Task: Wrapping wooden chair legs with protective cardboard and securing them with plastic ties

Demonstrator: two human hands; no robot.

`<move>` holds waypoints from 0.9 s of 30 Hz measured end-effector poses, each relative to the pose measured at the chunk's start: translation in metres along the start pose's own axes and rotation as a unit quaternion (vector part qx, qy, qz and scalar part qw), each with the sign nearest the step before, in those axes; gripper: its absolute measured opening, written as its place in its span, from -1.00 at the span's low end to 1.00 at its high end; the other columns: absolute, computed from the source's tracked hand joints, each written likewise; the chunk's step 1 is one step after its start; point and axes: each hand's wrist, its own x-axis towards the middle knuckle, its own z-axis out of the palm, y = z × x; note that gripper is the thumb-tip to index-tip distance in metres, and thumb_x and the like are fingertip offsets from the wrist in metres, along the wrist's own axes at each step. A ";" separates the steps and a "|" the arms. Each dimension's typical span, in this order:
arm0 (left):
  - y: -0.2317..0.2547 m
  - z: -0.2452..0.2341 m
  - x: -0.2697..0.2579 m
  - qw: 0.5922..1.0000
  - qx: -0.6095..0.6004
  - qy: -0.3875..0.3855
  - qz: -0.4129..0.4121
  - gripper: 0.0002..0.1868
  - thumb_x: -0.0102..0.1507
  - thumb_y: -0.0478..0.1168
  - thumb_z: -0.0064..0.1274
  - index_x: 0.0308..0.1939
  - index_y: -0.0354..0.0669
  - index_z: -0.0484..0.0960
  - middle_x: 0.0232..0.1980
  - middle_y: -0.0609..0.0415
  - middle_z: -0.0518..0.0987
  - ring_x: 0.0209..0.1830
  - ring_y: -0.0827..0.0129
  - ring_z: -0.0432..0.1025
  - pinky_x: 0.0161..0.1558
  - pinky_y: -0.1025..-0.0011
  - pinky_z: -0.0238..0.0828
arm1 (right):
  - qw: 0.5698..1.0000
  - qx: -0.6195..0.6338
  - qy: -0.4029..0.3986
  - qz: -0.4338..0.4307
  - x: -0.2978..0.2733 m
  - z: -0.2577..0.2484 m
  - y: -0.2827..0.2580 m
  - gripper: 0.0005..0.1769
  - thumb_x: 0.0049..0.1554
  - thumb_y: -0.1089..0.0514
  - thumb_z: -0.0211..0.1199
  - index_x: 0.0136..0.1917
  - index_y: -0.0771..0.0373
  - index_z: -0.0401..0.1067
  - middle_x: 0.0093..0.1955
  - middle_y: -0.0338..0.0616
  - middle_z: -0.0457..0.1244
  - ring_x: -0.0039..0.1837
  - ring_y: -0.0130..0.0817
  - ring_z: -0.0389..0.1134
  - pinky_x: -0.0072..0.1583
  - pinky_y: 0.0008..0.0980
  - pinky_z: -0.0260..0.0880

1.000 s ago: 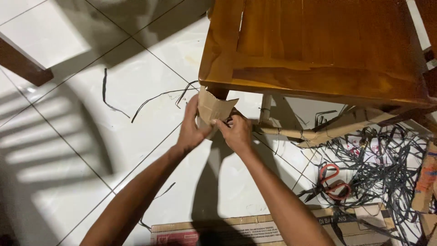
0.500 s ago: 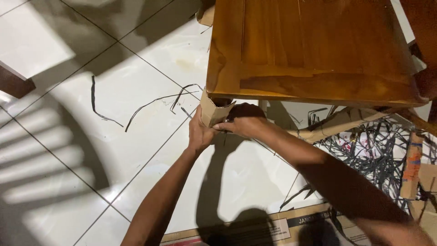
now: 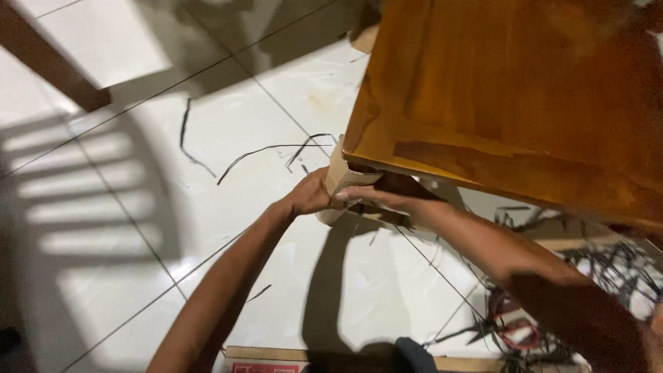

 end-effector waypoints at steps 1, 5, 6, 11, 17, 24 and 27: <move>0.013 -0.008 -0.002 1.000 0.002 0.010 -0.005 -0.42 0.00 0.01 0.42 0.03 -0.06 0.60 -0.03 -0.14 0.68 0.09 -0.05 0.54 0.12 0.01 0.46 | 1.000 -0.002 -0.011 -0.002 0.006 -0.001 -0.003 -0.39 0.24 -0.22 0.13 0.33 0.28 0.44 0.43 -0.03 0.27 0.51 -0.15 0.18 0.57 -0.02 -0.04; 0.045 -0.024 -0.003 0.993 0.092 -0.059 -0.048 -0.46 0.02 0.01 0.38 -0.09 -0.27 0.62 -0.11 -0.25 0.70 0.01 -0.16 0.57 0.13 -0.01 0.51 | 0.995 -0.072 0.011 -0.073 0.017 -0.017 -0.008 -0.46 0.22 -0.07 0.24 0.32 0.34 0.45 0.44 0.03 0.25 0.49 -0.20 0.21 0.56 -0.12 0.06; 0.046 -0.026 -0.003 0.990 0.106 -0.074 -0.048 -0.54 0.05 0.00 0.34 -0.23 -0.35 0.64 -0.20 -0.26 0.72 -0.09 -0.16 0.60 0.08 0.03 0.53 | 0.994 -0.073 -0.004 -0.085 0.018 -0.022 -0.007 -0.45 0.26 -0.07 0.17 0.36 0.36 0.40 0.48 0.05 0.20 0.52 -0.17 0.14 0.58 -0.09 -0.01; -0.001 -0.017 0.015 0.990 0.087 -0.097 -0.047 -0.44 -0.03 -0.17 0.45 0.03 -0.23 0.66 0.07 -0.14 0.68 0.19 -0.04 0.51 0.35 0.07 0.40 | 0.989 -0.080 -0.029 -0.120 0.016 -0.033 -0.002 -0.40 0.36 -0.09 -0.05 0.45 0.40 0.29 0.59 0.07 0.05 0.62 -0.08 -0.05 0.63 0.03 -0.23; 0.042 0.009 -0.025 0.985 0.113 0.087 -0.096 -0.22 -0.04 0.04 0.43 0.21 0.00 0.49 0.22 -0.18 0.55 0.25 -0.19 0.44 0.37 -0.07 0.33 | 0.969 -0.161 0.135 -0.132 0.028 -0.016 0.005 -0.44 0.14 -0.16 0.38 0.34 0.04 0.46 0.41 -0.33 0.30 0.44 -0.47 0.28 0.56 -0.23 0.05; 0.051 0.070 -0.041 0.950 -0.057 0.301 -0.056 -0.25 0.00 -0.16 0.37 0.21 0.03 0.34 0.01 -0.27 0.55 0.14 -0.32 0.45 0.14 -0.19 0.40 | 0.967 -0.119 0.216 -0.068 0.028 0.002 -0.008 -0.43 0.08 -0.19 0.48 0.22 0.19 0.56 0.22 -0.09 0.42 0.19 -0.16 0.46 0.37 -0.02 0.34; 0.036 0.079 -0.031 0.934 -0.083 0.340 -0.070 -0.29 -0.01 -0.11 0.37 0.17 0.05 0.37 -0.04 -0.15 0.57 0.08 -0.21 0.50 0.12 -0.13 0.41 | 0.969 -0.113 0.197 -0.096 0.120 -0.009 0.122 -0.51 0.10 -0.19 0.51 0.17 0.13 0.58 0.20 -0.12 0.41 0.22 -0.25 0.43 0.43 -0.04 0.28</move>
